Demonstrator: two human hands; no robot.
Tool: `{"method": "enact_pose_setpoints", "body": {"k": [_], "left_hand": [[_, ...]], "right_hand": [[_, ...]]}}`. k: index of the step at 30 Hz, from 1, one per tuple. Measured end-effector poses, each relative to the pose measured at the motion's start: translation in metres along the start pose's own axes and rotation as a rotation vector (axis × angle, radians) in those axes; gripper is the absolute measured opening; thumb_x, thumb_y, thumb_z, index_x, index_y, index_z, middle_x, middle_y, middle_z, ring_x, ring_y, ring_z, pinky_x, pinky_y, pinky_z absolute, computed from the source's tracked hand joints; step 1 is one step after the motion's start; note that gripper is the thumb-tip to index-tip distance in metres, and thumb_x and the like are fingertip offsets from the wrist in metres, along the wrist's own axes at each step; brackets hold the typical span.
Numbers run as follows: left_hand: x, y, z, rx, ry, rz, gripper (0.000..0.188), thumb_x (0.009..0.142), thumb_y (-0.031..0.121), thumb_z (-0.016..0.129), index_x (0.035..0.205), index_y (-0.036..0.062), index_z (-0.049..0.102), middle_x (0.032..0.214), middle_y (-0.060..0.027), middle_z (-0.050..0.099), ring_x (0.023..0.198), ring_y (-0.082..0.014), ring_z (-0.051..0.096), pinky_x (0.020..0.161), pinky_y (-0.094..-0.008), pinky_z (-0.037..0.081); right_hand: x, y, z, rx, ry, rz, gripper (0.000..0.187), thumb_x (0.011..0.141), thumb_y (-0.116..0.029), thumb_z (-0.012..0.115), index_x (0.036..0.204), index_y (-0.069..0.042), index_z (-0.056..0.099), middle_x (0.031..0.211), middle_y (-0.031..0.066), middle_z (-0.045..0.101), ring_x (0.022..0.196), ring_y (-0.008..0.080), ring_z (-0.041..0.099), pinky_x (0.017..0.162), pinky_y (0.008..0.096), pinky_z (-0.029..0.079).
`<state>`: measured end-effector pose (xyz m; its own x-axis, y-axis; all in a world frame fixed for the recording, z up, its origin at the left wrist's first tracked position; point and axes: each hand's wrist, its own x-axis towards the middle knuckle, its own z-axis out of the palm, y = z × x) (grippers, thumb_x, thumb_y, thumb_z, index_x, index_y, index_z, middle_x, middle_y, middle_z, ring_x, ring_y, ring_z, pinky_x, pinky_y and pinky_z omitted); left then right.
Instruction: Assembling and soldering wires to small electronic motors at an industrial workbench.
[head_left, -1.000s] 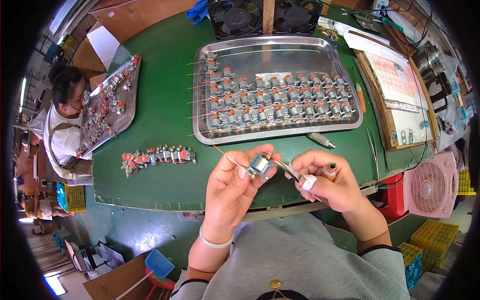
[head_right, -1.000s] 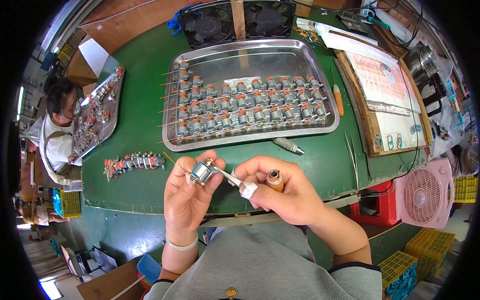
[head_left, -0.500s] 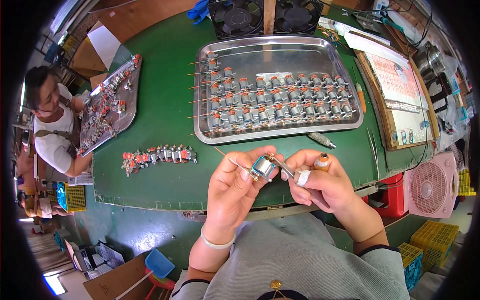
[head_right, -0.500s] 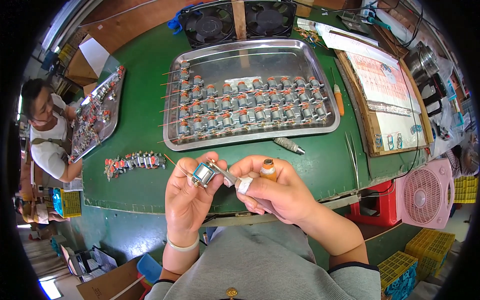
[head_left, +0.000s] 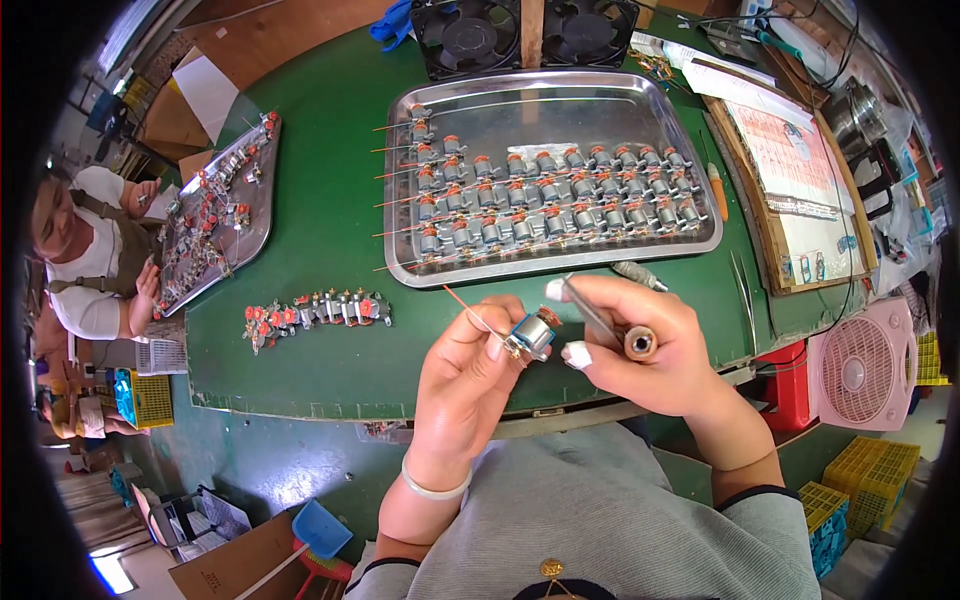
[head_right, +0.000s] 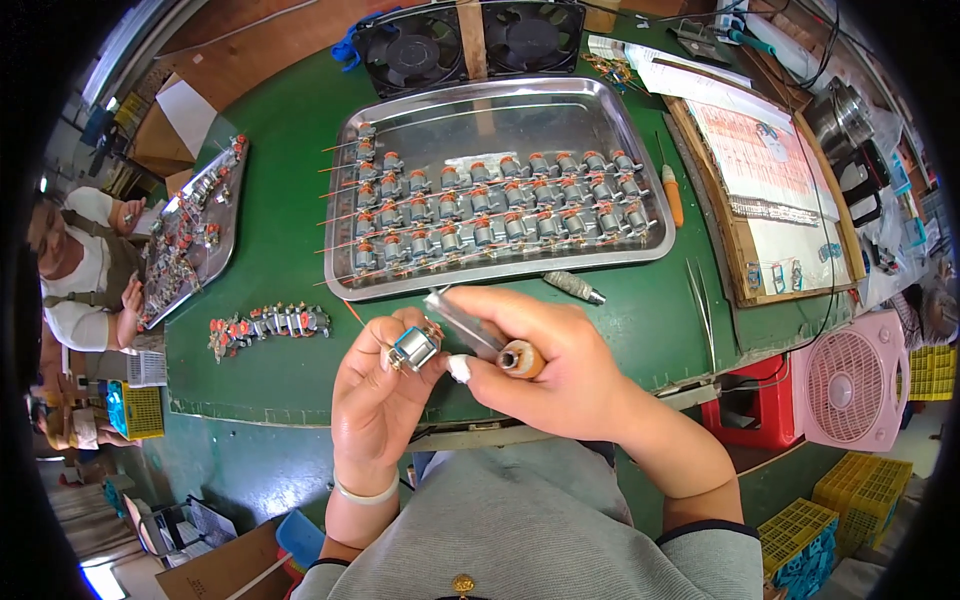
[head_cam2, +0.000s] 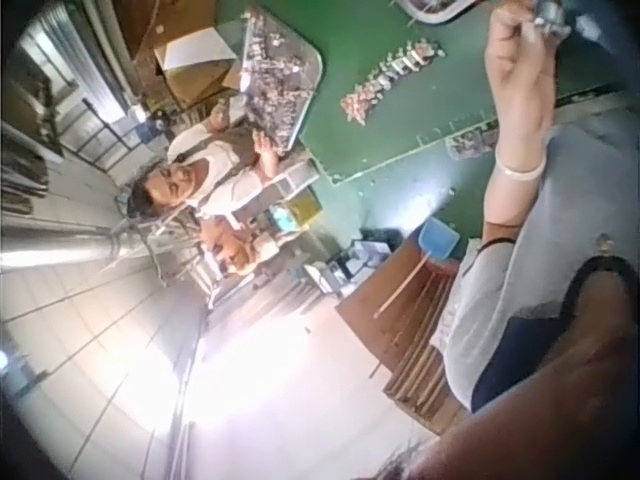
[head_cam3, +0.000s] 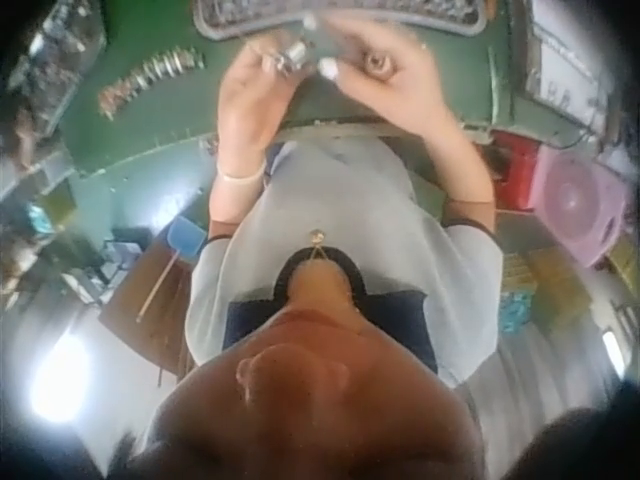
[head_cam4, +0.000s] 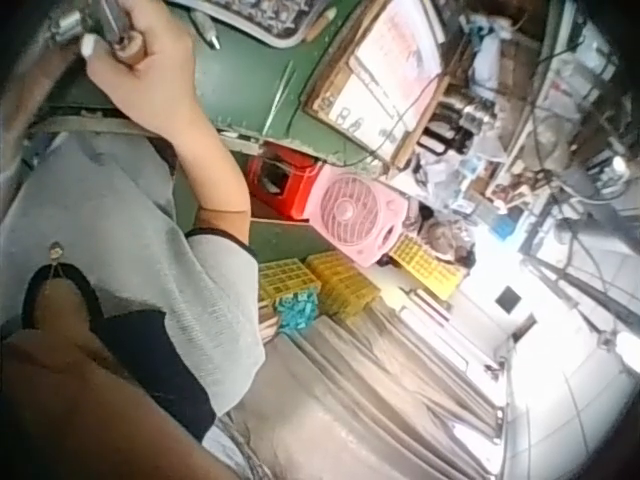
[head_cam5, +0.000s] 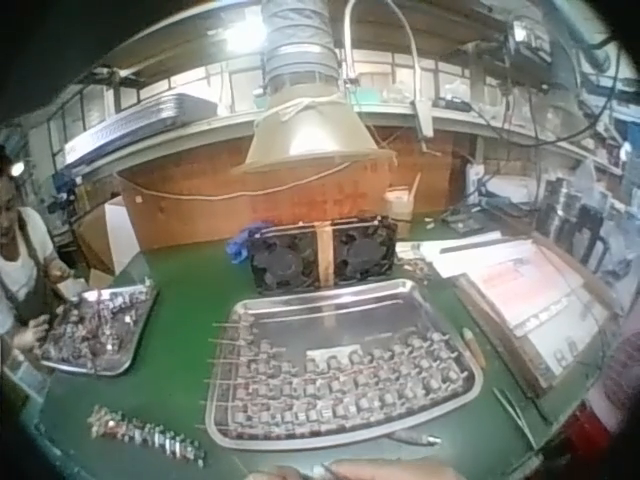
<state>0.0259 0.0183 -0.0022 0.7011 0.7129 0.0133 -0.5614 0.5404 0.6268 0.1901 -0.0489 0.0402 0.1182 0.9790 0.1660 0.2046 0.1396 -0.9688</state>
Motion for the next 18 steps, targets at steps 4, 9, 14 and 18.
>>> {"method": "enact_pose_setpoints", "body": {"k": [4,9,14,18], "left_hand": [[0.0,0.001,0.003,0.009,0.006,-0.036,0.013,0.086,0.016,0.052,0.092,0.0052,0.049,0.097,-0.0052,0.045,0.093,-0.0163,0.047,0.084,-0.0328,0.039],[-0.001,0.001,0.003,0.043,-0.011,-0.045,0.016,0.083,0.017,0.057,0.087,0.0045,0.048,0.093,-0.0049,0.044,0.09,-0.0158,0.047,0.084,-0.0313,0.039],[-0.003,0.0,0.004,0.08,-0.065,-0.026,0.009,0.088,0.014,0.05,0.09,0.0051,0.05,0.093,-0.003,0.043,0.081,-0.0114,0.038,0.074,-0.0247,0.032],[-0.001,0.0,0.002,0.095,-0.077,-0.01,0.009,0.088,0.012,0.05,0.09,0.0041,0.05,0.093,-0.0041,0.043,0.085,-0.0133,0.044,0.076,-0.0269,0.034]], "right_hand": [[0.012,0.002,-0.005,-0.12,-0.07,-0.136,0.03,0.072,0.001,0.061,0.102,0.0,0.056,0.075,0.0059,0.059,0.061,0.0108,0.054,0.054,0.0223,0.042],[0.017,0.002,-0.015,-0.183,-0.19,-0.202,0.024,0.073,-0.001,0.062,0.097,-0.001,0.058,0.075,0.0044,0.059,0.062,0.0114,0.054,0.056,0.0233,0.043],[0.018,0.003,-0.022,-0.062,-0.285,-0.062,0.022,0.073,-0.003,0.062,0.094,-0.002,0.058,0.073,0.0026,0.058,0.062,0.0085,0.051,0.056,0.0219,0.041],[0.013,0.003,-0.02,-0.05,-0.195,-0.056,0.025,0.07,-0.004,0.068,0.093,0.0,0.058,0.064,-0.0008,0.054,0.056,0.0047,0.044,0.05,0.0195,0.034]]}}
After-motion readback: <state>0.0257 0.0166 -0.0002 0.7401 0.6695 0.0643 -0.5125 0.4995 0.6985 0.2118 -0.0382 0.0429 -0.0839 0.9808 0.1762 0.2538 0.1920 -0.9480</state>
